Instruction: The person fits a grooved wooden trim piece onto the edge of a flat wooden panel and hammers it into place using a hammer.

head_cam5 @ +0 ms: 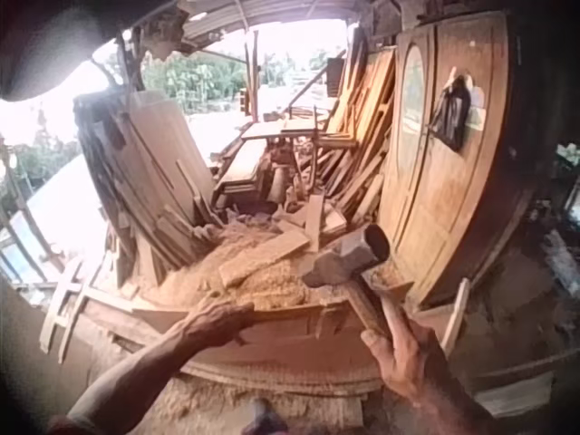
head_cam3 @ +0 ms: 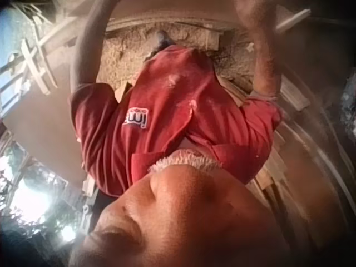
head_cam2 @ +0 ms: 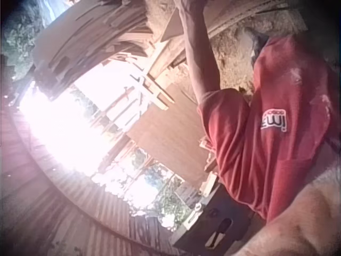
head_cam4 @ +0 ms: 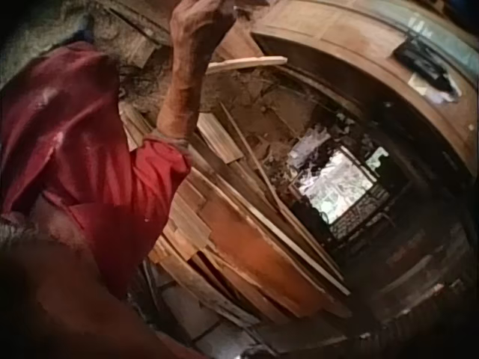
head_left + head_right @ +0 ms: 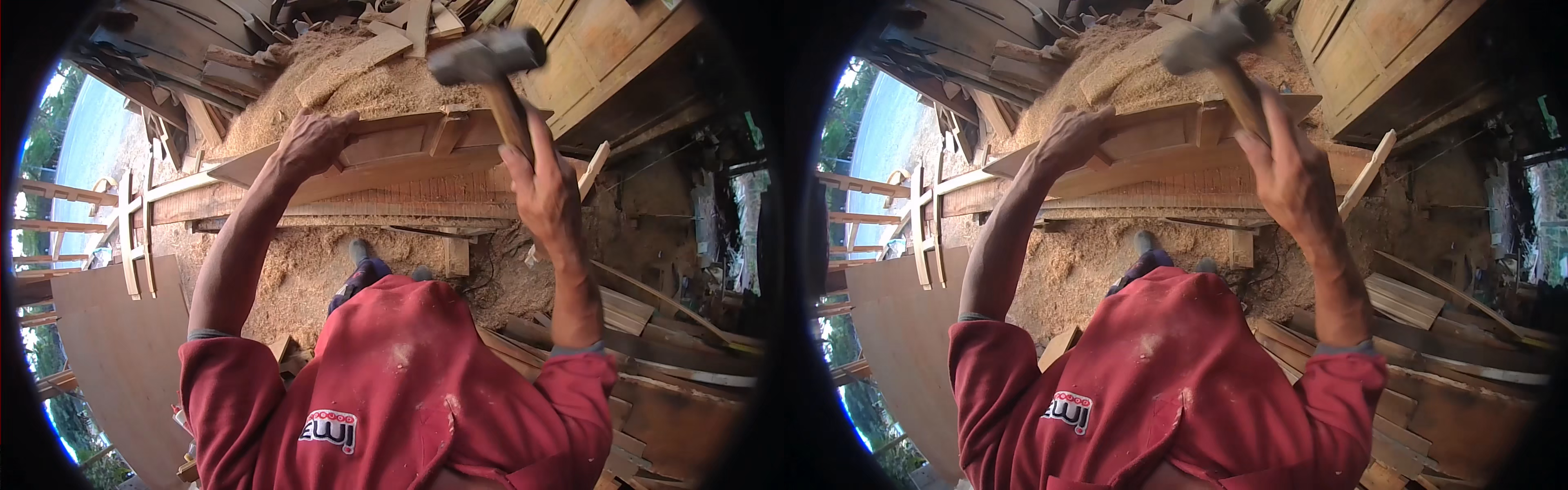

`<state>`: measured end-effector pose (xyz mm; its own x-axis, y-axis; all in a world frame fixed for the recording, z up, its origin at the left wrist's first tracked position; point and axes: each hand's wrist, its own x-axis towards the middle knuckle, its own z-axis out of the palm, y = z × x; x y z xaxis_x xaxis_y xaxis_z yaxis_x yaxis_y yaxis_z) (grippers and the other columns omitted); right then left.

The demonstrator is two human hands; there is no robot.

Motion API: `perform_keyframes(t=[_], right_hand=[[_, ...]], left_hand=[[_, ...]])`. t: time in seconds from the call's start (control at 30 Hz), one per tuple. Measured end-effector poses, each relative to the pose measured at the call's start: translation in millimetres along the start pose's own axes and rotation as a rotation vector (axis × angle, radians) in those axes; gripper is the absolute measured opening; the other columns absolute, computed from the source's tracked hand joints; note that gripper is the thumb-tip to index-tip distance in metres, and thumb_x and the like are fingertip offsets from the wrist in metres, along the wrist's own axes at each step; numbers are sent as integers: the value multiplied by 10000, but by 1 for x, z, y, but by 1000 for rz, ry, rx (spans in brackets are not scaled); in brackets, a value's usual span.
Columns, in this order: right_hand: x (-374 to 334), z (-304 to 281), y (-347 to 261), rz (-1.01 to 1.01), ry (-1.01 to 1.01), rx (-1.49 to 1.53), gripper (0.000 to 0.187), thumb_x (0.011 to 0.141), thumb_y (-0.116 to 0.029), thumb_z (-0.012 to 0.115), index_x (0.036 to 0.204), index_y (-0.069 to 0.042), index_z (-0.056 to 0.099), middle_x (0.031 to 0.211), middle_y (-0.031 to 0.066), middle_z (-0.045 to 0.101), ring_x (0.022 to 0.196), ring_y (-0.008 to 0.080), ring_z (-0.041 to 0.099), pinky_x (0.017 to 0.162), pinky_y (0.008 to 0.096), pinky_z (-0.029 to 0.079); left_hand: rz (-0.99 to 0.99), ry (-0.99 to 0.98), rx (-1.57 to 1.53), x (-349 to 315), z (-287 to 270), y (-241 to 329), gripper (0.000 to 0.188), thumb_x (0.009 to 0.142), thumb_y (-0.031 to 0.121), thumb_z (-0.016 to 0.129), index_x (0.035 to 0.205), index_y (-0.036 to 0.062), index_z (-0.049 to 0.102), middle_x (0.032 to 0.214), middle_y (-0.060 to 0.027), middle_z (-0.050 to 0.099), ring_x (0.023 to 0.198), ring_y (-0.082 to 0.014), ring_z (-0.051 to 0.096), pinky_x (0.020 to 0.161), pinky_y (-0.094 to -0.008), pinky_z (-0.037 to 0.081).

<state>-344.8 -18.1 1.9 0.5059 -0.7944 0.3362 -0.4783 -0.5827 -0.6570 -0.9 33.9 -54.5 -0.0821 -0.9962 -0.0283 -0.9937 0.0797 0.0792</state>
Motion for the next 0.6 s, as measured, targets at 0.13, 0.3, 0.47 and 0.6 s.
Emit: perform_keyframes(t=[0.13, 0.3, 0.47, 0.6], right_hand=[[34, 20, -5, -117, -204, -153, 632, 1005, -232, 601, 1556, -76, 334, 977, 297, 686, 816, 487, 705, 716, 523, 607], [48, 20, -10, -282, -401, -448, 675, 994, -285, 617, 1571, -108, 315, 897, 242, 674, 777, 444, 697, 682, 539, 567], [47, 23, -34, -359, -161, -226, 650, 994, -300, 616, 1552, -109, 341, 866, 247, 675, 766, 446, 703, 700, 566, 568], [32, 40, 0, -266, -443, -460, 749, 966, -246, 657, 1585, -90, 265, 876, 275, 658, 748, 451, 683, 683, 541, 562]], left_hand=[[-106, -96, 1, 7, -8, 8, 186, 1026, 331, 563, 1023, 146, 584, 749, -86, 688, 772, -301, 680, 899, -487, 410], [-29, -26, 32, 4, -3, 1, 134, 1044, 289, 520, 1102, 186, 583, 622, -16, 668, 730, -249, 700, 953, -553, 391], [-68, -75, 41, 0, -8, 6, 125, 1049, 279, 511, 1105, 199, 589, 579, 33, 658, 692, -207, 686, 979, -483, 359], [-89, -111, 14, 5, 0, 8, 102, 1045, 258, 532, 1073, 181, 593, 619, 18, 669, 672, -202, 667, 933, -458, 368]])
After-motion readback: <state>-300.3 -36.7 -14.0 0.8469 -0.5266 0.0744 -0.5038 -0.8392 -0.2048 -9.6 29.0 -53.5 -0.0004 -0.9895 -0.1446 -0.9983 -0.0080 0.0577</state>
